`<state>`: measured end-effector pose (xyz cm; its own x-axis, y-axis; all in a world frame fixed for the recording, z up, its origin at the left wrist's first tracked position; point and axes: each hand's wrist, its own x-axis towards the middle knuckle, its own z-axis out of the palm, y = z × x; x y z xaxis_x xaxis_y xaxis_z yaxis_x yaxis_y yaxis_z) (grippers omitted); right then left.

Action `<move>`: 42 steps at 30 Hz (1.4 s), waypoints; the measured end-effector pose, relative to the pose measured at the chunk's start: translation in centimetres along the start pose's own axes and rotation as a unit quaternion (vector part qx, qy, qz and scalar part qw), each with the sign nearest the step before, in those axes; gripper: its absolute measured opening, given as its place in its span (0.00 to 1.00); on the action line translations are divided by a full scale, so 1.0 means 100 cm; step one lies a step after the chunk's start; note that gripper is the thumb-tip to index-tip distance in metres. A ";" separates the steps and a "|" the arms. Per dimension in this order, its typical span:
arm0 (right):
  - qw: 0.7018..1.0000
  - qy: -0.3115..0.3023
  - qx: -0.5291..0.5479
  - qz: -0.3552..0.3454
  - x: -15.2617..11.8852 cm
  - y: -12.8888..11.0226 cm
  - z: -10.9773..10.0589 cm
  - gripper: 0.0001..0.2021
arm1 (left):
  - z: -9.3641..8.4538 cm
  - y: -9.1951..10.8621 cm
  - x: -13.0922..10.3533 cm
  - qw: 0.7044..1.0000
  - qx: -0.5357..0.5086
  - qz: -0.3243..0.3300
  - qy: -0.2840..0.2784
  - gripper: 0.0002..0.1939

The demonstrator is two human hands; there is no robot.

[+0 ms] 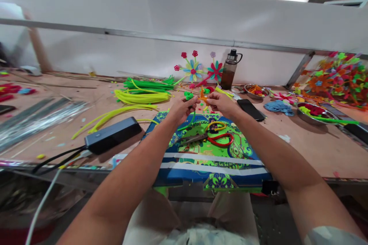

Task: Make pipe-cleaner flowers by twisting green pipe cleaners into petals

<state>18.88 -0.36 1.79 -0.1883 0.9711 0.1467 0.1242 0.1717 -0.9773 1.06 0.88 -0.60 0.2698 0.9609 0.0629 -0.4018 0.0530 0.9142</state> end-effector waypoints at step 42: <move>0.980 0.186 0.067 -0.013 -0.004 0.043 0.037 0.12 | 0.005 -0.014 -0.002 0.999 0.044 -0.002 0.017 0.17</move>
<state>15.86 -0.66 -3.02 0.1814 0.9642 0.1936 -0.0095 0.1986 -0.9800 2.03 0.52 -1.65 0.2413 0.9693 0.0478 -0.3225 0.0337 0.9460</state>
